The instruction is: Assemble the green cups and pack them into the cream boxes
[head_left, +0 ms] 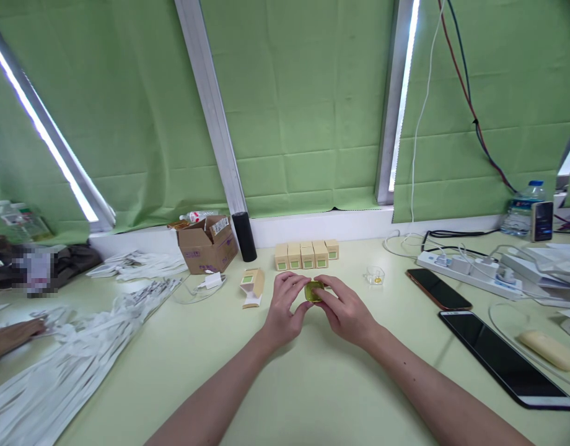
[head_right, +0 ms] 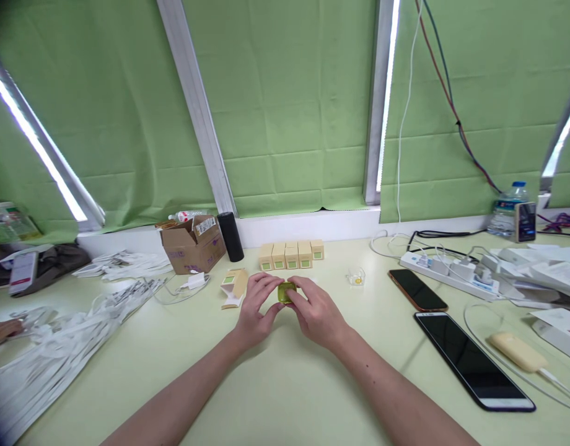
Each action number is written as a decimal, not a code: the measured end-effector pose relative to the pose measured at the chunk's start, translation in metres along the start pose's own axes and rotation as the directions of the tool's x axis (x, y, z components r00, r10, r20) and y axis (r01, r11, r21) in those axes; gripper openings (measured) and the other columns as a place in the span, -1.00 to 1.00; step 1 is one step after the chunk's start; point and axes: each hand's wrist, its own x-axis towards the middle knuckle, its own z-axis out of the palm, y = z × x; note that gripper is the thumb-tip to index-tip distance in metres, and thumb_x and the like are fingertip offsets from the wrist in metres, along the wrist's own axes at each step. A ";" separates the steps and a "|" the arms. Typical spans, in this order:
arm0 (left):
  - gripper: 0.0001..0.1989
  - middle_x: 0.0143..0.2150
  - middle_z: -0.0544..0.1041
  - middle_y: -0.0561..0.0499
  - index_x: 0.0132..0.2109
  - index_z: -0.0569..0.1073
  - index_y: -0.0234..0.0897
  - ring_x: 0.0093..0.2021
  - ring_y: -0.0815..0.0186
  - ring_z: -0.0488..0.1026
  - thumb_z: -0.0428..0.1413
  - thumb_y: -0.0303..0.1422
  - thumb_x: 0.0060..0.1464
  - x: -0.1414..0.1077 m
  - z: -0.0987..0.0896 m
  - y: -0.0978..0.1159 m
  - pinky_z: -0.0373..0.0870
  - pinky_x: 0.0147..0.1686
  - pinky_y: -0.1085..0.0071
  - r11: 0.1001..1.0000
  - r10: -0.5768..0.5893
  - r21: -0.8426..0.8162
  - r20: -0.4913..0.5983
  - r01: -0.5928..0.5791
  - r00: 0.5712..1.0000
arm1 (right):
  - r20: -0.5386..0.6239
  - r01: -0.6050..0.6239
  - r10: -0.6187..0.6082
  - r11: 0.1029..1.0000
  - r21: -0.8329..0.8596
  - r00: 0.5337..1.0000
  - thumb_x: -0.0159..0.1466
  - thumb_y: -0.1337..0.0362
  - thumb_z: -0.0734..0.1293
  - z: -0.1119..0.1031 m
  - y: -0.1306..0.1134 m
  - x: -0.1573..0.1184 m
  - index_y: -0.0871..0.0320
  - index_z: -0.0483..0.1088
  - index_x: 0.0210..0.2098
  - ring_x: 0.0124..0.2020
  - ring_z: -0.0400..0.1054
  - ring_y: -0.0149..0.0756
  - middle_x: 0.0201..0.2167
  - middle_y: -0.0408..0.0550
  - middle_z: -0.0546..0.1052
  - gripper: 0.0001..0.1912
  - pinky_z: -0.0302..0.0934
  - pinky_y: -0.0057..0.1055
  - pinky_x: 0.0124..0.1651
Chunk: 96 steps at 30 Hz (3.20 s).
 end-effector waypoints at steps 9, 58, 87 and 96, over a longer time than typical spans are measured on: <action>-0.58 0.07 0.56 -0.19 0.27 0.42 -0.15 0.12 0.01 0.36 0.13 -0.44 0.31 0.001 0.000 0.000 0.41 0.12 -0.08 0.999 0.012 0.033 -0.019 -0.011 1.000 | -0.020 -0.021 0.022 0.999 0.034 1.000 0.46 0.45 0.20 0.005 0.002 -0.002 0.07 0.33 0.22 0.13 0.44 0.01 0.12 0.21 0.47 -0.61 0.52 -0.05 0.00; -0.65 -0.12 0.53 -0.14 -0.06 0.63 -0.21 -0.03 0.12 0.46 0.08 -0.07 0.36 0.002 0.005 -0.007 0.45 0.02 0.18 0.892 -0.423 -0.189 -0.029 0.410 0.906 | -0.025 -0.166 0.174 0.968 0.187 0.984 0.44 0.45 0.21 0.005 -0.004 -0.009 -0.04 -0.05 0.52 0.41 0.24 0.04 0.40 0.15 0.31 -0.26 0.43 0.09 0.26; -0.42 0.22 0.47 -0.12 0.21 0.48 -0.05 0.33 -0.01 0.19 0.22 -0.57 0.06 0.004 -0.006 0.002 0.18 0.35 -0.10 0.938 -0.250 -0.167 0.280 0.303 0.927 | 0.338 -0.699 0.668 0.390 0.599 0.663 0.23 -0.07 0.48 0.014 -0.002 -0.004 0.10 0.59 -0.03 -0.04 0.53 -0.03 -0.06 0.07 0.66 -0.55 0.43 -0.12 0.00; -0.45 0.14 0.59 -0.19 0.15 0.57 -0.22 0.12 0.04 0.50 0.41 -0.22 -0.01 0.005 0.001 -0.025 0.41 0.15 0.07 0.642 -0.619 -0.492 0.118 0.587 0.776 | 0.043 -0.646 0.644 0.763 0.031 0.764 0.40 0.26 0.25 0.007 0.033 -0.019 0.07 0.57 -0.14 0.04 0.41 0.03 -0.09 0.08 0.63 -0.77 0.36 -0.04 0.00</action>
